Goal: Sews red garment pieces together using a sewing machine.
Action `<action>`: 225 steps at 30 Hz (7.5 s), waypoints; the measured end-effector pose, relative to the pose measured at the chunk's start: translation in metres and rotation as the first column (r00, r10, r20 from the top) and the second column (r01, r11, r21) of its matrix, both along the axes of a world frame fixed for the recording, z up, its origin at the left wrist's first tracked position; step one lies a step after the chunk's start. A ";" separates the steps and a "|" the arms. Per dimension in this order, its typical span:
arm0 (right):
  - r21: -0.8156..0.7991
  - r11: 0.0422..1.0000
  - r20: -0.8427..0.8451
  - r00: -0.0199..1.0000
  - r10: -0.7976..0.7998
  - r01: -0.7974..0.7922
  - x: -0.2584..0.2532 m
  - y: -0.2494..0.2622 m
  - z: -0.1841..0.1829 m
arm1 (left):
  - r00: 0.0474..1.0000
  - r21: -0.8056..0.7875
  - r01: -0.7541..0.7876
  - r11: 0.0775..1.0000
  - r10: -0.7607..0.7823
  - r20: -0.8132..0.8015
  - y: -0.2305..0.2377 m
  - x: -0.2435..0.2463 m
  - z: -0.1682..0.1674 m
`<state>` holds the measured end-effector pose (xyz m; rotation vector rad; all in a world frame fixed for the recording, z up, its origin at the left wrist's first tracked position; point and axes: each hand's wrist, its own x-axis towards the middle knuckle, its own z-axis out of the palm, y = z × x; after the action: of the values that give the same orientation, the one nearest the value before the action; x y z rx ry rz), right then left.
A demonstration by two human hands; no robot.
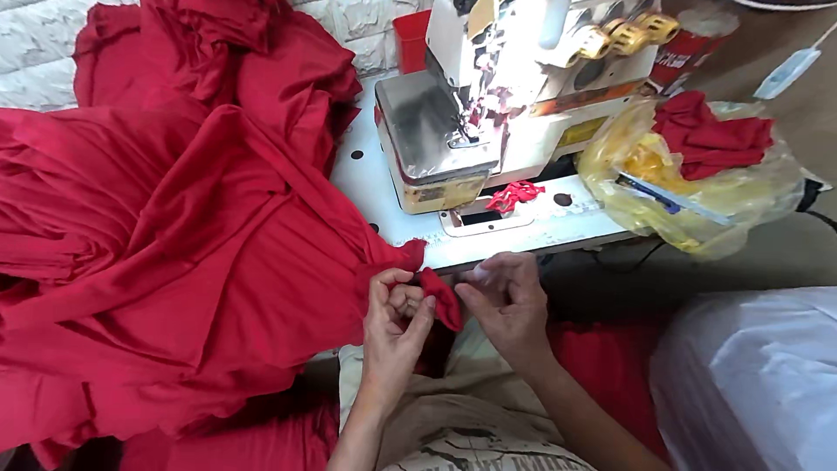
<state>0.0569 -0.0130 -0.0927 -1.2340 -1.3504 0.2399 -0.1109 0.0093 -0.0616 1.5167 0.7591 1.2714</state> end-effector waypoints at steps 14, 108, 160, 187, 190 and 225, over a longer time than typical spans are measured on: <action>-0.156 0.844 -0.046 0.857 0.513 -0.513 0.040 0.011 0.011 | 0.854 0.282 0.235 0.930 -0.059 -0.516 0.021 -0.029 0.012; -0.115 0.638 0.230 0.604 0.763 -0.761 0.040 0.093 0.024 | 0.577 0.469 0.199 0.861 0.284 -0.766 0.055 -0.045 0.027; -0.258 0.928 -0.126 0.943 -0.309 0.270 0.056 0.109 0.094 | 0.742 0.250 -0.024 0.968 0.185 -0.644 0.205 0.107 0.115; -0.115 0.922 -0.068 0.923 -0.378 0.370 0.049 0.115 0.077 | 0.707 0.376 -0.116 0.919 0.342 -0.619 0.160 0.082 0.130; 0.120 0.878 0.074 0.878 -0.473 0.463 0.048 0.116 0.078 | 0.849 0.336 -0.129 0.933 0.279 -0.449 0.155 0.084 0.125; 0.245 0.937 -0.559 0.753 0.346 -0.248 0.061 0.103 0.099 | 0.624 0.443 0.444 0.779 0.085 -0.776 0.188 0.036 0.170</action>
<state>0.1178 0.0897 0.0059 -0.7045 -0.9718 0.6811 -0.0745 0.1975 0.1085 2.6979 0.6873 0.6529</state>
